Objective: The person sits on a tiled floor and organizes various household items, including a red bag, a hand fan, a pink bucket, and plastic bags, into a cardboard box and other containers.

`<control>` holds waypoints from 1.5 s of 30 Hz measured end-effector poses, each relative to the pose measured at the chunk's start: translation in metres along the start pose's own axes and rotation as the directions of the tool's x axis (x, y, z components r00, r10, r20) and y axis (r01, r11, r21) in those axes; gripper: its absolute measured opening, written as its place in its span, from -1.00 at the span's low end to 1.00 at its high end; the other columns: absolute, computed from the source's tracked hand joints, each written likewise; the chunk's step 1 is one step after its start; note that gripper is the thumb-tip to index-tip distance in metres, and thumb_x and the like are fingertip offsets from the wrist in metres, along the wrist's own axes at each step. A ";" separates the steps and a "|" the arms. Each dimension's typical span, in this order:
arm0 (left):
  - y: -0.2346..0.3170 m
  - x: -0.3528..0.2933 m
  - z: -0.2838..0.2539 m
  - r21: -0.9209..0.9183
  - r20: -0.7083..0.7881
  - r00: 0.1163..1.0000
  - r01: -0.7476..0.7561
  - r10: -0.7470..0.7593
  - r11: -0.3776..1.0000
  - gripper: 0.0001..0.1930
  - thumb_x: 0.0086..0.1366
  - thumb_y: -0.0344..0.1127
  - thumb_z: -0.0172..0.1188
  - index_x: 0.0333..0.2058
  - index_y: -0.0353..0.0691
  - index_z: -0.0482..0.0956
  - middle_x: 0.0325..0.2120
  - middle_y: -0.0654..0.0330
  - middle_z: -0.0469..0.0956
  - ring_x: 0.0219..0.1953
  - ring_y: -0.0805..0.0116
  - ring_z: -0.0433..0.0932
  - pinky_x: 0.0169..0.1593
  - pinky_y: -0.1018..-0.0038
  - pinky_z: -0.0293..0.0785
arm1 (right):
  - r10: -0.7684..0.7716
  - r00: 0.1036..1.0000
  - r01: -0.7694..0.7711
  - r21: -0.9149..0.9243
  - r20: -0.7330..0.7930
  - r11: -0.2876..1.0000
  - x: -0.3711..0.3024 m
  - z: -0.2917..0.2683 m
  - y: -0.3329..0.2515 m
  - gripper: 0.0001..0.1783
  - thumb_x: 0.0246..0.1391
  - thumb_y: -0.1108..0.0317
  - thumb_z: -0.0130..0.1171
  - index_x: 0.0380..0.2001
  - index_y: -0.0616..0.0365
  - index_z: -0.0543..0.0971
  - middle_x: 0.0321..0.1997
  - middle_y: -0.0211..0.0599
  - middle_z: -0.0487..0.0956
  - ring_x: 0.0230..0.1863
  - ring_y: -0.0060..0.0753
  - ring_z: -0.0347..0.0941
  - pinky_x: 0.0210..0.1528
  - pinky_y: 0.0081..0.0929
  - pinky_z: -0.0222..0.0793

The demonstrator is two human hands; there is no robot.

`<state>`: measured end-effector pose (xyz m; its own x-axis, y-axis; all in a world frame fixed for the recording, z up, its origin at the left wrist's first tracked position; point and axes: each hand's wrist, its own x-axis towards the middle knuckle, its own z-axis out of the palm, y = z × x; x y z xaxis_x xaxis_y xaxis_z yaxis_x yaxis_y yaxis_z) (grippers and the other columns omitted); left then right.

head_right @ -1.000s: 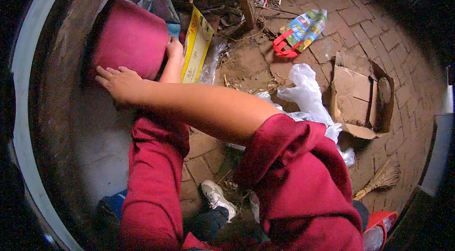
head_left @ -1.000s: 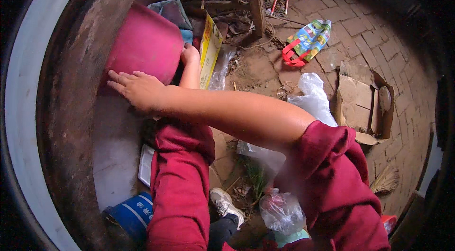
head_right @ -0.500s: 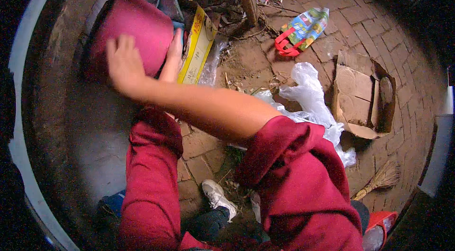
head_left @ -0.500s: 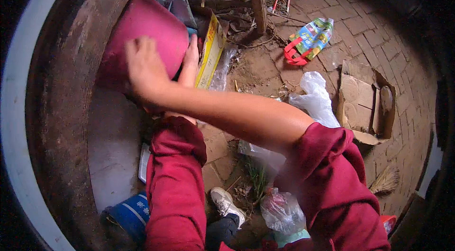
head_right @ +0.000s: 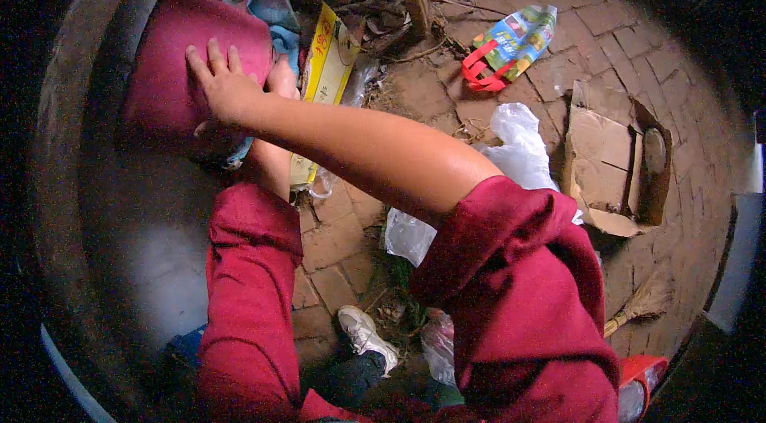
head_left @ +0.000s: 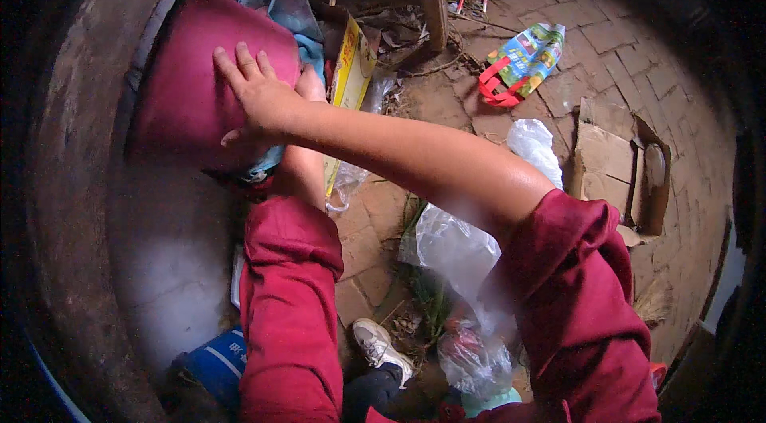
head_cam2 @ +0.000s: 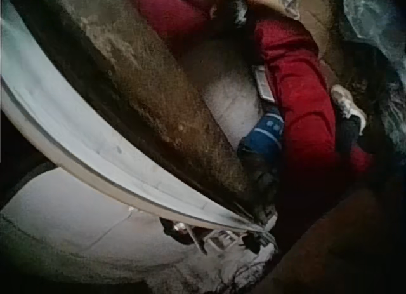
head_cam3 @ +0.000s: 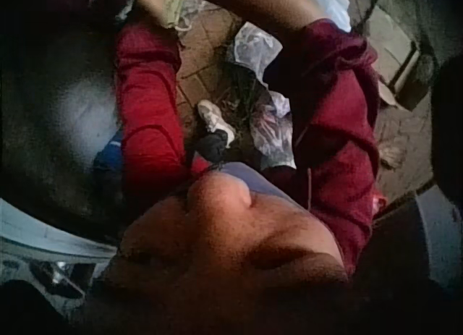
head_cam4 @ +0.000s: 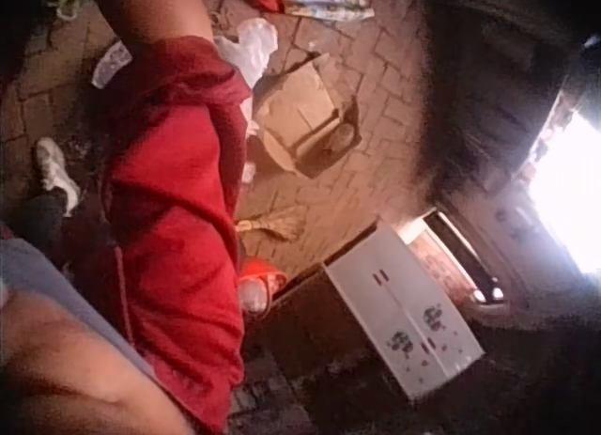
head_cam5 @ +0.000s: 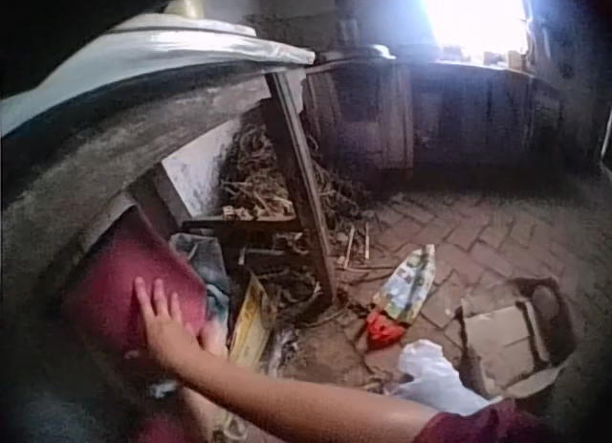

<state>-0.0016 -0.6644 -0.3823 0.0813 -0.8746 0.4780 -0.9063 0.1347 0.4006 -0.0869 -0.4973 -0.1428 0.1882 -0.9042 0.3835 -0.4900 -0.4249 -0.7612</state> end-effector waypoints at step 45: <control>0.064 -0.001 -0.292 -0.147 -0.247 0.943 -0.262 0.221 0.954 -0.25 -0.03 0.04 0.36 0.06 -0.24 0.28 0.03 -0.06 0.31 0.10 0.00 0.23 0.13 0.18 0.17 | 0.452 0.885 -0.458 0.368 0.108 0.809 -0.080 0.007 0.086 -0.17 -0.09 0.06 0.17 0.18 0.27 0.14 0.10 0.13 0.37 0.11 0.03 0.32 0.10 -0.27 0.25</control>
<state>0.0614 -0.5186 -0.1288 -0.0207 -0.6802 0.7327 -0.8248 0.4258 0.3720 -0.1382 -0.4617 -0.2428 0.0368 -0.9975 -0.0609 -0.1696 0.0539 -0.9840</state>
